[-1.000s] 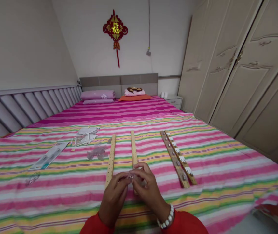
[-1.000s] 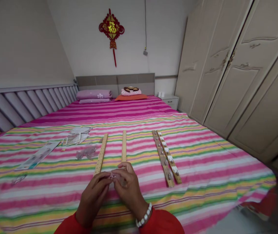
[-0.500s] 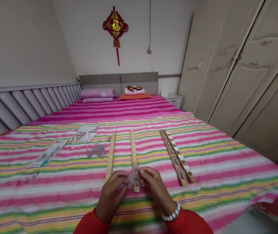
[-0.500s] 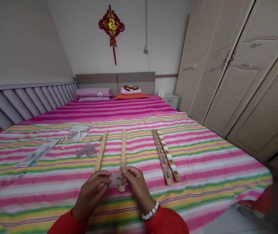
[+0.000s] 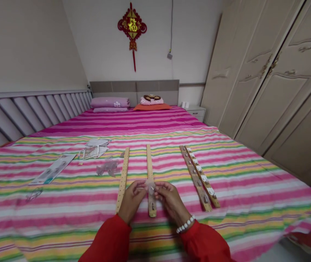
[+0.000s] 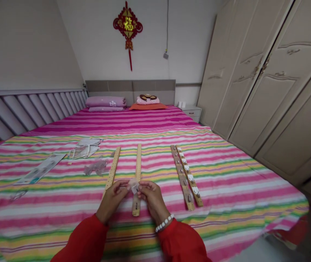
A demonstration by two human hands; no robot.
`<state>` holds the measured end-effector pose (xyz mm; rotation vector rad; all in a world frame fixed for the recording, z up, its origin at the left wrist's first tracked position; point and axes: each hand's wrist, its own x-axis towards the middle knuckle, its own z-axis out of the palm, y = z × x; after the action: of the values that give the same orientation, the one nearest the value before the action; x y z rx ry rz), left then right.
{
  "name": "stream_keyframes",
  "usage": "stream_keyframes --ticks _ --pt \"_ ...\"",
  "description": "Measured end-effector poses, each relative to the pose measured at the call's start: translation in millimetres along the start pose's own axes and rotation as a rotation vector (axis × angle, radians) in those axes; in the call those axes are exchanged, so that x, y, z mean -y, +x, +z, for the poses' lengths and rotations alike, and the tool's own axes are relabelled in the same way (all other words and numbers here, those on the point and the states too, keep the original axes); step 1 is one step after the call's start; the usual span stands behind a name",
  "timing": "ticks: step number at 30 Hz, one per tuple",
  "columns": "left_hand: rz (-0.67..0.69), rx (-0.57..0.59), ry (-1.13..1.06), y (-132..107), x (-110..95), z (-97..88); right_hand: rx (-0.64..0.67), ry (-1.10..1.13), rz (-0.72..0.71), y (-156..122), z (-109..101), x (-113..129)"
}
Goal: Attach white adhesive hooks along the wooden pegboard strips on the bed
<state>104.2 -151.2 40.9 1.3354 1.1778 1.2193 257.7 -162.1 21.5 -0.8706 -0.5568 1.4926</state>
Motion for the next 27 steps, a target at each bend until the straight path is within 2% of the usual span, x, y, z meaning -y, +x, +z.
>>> stream_keyframes --ticks 9,14,19,27 --pt "-0.28 -0.025 -0.123 62.3 16.7 14.2 -0.075 -0.192 -0.143 50.3 -3.2 -10.5" --pt "-0.346 -0.073 -0.131 83.5 28.1 19.6 -0.094 -0.239 -0.194 66.1 -4.1 -12.8" --pt "-0.349 -0.075 -0.082 93.5 40.0 22.0 -0.12 -0.276 -0.197 73.2 -7.9 -19.2" --pt "-0.379 -0.06 -0.023 93.2 47.7 20.4 -0.135 -0.325 -0.189 76.7 -13.7 -25.7"
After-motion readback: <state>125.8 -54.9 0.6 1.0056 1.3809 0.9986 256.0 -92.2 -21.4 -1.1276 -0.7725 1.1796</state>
